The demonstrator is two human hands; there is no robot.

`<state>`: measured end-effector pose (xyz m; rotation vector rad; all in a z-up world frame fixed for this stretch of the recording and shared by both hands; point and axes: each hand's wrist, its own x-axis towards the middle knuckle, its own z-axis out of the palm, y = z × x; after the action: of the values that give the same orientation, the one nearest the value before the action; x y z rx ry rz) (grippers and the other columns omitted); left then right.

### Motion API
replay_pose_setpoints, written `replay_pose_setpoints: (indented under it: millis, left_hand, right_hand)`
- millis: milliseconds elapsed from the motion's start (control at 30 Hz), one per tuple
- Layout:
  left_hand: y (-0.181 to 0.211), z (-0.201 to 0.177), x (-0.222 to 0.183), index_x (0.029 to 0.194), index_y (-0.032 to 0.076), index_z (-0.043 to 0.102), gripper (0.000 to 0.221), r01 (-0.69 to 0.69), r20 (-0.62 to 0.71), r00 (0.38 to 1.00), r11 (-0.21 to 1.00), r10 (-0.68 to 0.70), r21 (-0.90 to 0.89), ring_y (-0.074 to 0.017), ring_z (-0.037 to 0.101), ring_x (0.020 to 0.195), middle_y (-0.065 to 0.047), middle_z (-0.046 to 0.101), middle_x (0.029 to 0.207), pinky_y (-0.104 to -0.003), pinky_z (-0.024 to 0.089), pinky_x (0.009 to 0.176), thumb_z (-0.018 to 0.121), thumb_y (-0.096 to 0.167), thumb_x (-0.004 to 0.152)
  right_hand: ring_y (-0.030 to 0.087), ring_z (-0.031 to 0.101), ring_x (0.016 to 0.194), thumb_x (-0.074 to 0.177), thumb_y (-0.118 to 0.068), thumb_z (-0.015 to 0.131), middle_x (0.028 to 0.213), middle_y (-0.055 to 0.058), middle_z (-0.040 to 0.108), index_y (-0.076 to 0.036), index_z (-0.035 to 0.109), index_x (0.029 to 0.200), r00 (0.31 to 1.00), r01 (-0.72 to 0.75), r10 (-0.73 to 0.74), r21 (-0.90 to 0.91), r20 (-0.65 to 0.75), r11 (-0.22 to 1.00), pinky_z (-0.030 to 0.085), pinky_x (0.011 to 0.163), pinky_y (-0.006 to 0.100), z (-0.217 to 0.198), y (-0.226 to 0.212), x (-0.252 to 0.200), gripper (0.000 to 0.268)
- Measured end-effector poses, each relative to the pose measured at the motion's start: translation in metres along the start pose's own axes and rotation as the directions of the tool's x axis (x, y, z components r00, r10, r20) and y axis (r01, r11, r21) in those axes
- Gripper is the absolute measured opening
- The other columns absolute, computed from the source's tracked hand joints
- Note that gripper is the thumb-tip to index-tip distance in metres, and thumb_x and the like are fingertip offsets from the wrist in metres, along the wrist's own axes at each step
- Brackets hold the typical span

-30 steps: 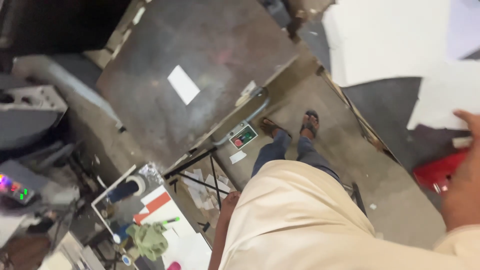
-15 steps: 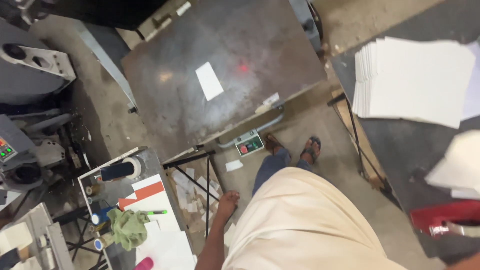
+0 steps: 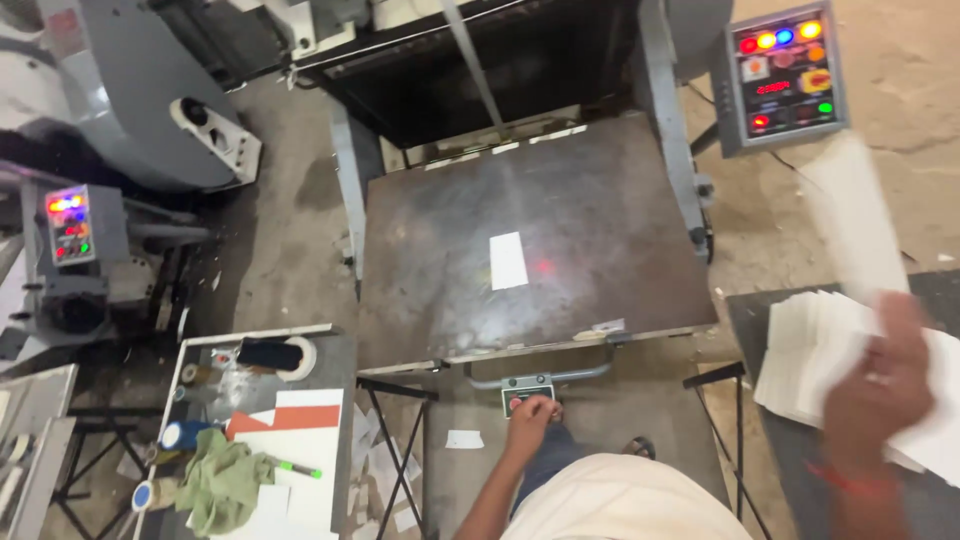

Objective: Cutting a pattern and folding paper into an envelope in a workshop.

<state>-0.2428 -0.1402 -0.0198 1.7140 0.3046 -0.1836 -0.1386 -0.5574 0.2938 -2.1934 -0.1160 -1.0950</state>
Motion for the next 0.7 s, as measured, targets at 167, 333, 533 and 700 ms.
replay_pose_setpoints:
  millis: [167,333,533,700]
  left_hand:
    - [-0.004,0.001,0.001,0.099,0.004,0.071,0.016,0.059,-0.068,0.994,0.930,-0.090,-0.364,-0.0113,0.070,0.079,-0.004,0.077,0.094,-0.025,0.053,0.071,0.061,0.017,0.100]
    - [-0.032,-0.067,-0.026,0.094,0.002,0.071,0.019,0.046,-0.281,0.946,0.927,-0.160,-0.372,-0.0120,0.070,0.077,-0.006,0.078,0.091,-0.025,0.054,0.068,0.061,0.017,0.098]
    - [-0.103,-0.172,-0.109,0.082,0.000,0.072,0.024,0.041,-0.585,0.797,0.980,-0.148,-0.193,-0.0104,0.055,0.066,-0.003,0.064,0.072,-0.027,0.045,0.060,0.064,0.017,0.097]
    - [-0.142,-0.215,-0.129,0.086,0.002,0.075,0.025,0.186,-0.652,0.649,0.913,-0.391,-0.362,-0.0107,0.058,0.062,-0.003,0.070,0.072,-0.028,0.043,0.057,0.061,0.021,0.094]
  right_hand:
    - [0.036,0.054,0.141,0.080,0.004,0.050,0.141,0.019,0.064,-0.001,0.066,0.132,0.908,0.175,-0.151,-0.026,0.391,0.984,0.037,0.120,0.048,0.166,0.021,-0.123,0.054]
    - [0.039,0.056,0.132,0.092,-0.008,0.054,0.135,0.014,0.067,-0.017,0.072,0.122,0.554,-0.032,0.097,-0.095,0.827,0.995,0.043,0.111,0.047,0.253,0.105,-0.290,0.036]
    - [0.039,0.056,0.136,0.087,-0.012,0.064,0.137,0.022,0.065,-0.018,0.076,0.119,0.604,-0.074,0.207,-0.205,0.770,0.976,0.041,0.121,0.045,0.258,0.062,-0.263,0.035]
    - [0.047,0.053,0.129,0.081,-0.018,0.075,0.130,0.034,0.062,-0.024,0.082,0.117,0.634,-0.044,0.406,-0.493,0.658,0.869,0.041,0.112,0.046,0.273,0.050,-0.261,0.037]
